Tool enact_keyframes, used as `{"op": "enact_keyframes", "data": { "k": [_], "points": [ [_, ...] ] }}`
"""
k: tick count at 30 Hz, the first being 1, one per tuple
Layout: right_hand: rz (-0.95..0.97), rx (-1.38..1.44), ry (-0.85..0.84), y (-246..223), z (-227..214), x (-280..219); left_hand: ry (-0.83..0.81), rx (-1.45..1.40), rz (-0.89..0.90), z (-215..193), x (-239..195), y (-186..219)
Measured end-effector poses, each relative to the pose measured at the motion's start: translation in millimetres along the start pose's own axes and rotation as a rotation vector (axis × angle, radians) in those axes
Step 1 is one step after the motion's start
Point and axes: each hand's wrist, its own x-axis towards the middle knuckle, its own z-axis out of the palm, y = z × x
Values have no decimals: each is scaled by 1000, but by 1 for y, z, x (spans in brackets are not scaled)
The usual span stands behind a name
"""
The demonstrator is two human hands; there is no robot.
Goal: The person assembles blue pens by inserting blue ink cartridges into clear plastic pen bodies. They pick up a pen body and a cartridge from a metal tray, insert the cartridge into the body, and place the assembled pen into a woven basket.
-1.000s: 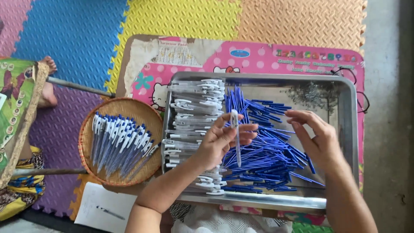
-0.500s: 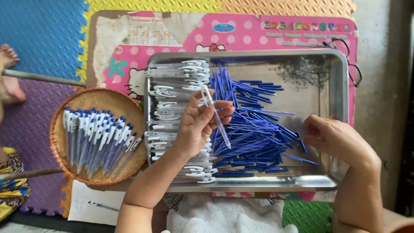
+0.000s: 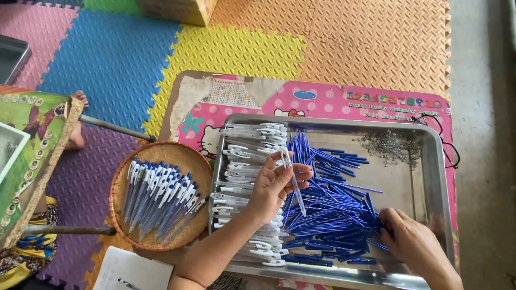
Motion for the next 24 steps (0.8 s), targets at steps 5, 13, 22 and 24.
{"op": "enact_keyframes", "data": {
  "k": [5, 13, 22, 24],
  "points": [
    [-26, -110, 151, -6, 16, 6, -1, 29, 19, 0, -2, -1],
    [-148, -86, 306, -2, 13, 4, 4, 35, 35, -1, -1, 1],
    [-162, 478, 462, -12, -47, -26, 1, 133, 3, 2, -3, -8],
    [-420, 638, 553, -17, -51, -22, -63, 160, -48, 4, -6, -11]
  ]
}}
